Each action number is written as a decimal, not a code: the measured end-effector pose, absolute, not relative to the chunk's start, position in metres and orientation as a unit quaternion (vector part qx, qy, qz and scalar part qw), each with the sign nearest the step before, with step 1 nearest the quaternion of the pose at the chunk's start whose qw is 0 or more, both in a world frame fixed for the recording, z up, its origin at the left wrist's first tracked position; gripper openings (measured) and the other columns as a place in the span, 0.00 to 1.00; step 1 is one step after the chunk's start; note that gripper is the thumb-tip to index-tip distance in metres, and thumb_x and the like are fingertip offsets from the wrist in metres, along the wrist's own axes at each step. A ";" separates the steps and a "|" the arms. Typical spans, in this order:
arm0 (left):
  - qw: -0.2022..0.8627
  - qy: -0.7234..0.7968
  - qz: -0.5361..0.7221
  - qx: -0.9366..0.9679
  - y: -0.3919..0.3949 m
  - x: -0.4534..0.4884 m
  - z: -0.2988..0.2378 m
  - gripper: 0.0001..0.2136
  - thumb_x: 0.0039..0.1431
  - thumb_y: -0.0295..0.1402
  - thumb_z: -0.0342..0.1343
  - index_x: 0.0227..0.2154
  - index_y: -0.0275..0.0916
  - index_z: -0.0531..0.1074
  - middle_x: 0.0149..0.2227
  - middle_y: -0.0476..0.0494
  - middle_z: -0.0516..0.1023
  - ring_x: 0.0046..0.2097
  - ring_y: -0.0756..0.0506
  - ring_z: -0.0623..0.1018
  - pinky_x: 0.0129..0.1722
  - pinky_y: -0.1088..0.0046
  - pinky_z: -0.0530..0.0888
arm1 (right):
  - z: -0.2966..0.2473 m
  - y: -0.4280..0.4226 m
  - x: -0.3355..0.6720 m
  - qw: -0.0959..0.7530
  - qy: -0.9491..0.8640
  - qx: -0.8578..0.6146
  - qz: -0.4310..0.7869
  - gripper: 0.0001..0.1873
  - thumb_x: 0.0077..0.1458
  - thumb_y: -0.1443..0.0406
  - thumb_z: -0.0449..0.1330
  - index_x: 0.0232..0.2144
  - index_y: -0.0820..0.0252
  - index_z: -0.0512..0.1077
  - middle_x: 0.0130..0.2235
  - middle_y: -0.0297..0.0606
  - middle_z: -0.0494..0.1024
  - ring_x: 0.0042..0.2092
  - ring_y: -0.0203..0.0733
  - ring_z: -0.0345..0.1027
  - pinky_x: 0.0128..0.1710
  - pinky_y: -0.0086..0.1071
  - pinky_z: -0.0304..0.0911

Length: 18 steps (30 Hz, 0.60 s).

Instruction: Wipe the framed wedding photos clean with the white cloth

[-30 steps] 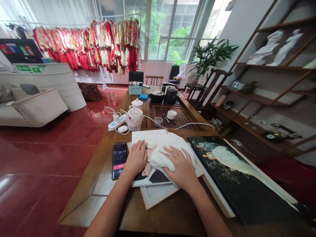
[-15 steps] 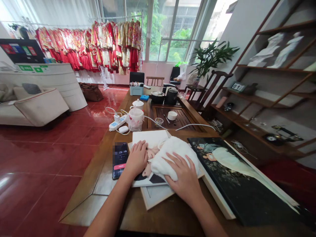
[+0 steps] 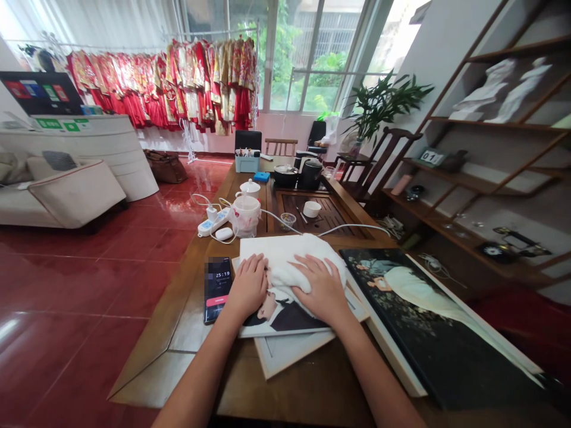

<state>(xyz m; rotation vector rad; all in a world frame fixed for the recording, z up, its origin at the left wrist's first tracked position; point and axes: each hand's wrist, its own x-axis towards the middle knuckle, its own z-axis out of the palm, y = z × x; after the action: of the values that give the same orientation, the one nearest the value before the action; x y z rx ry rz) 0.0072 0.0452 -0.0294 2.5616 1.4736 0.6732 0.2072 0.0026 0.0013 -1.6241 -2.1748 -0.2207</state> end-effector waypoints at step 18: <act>0.057 0.486 0.228 0.842 0.046 0.007 -0.032 0.17 0.65 0.28 0.41 0.55 0.37 0.62 0.62 0.39 0.62 0.64 0.42 0.60 0.63 0.57 0.56 | -0.004 -0.062 0.213 0.179 -0.802 -0.563 -0.089 0.27 0.52 0.59 0.57 0.56 0.44 0.65 0.60 0.33 0.67 0.59 0.52 0.58 0.60 0.52 0.41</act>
<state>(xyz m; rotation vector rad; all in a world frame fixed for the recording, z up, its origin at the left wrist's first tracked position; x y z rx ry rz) 0.0073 0.0455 -0.0317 2.5526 1.4748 0.6923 0.2128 -0.0623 -0.0039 -1.5911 -2.2689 -0.2509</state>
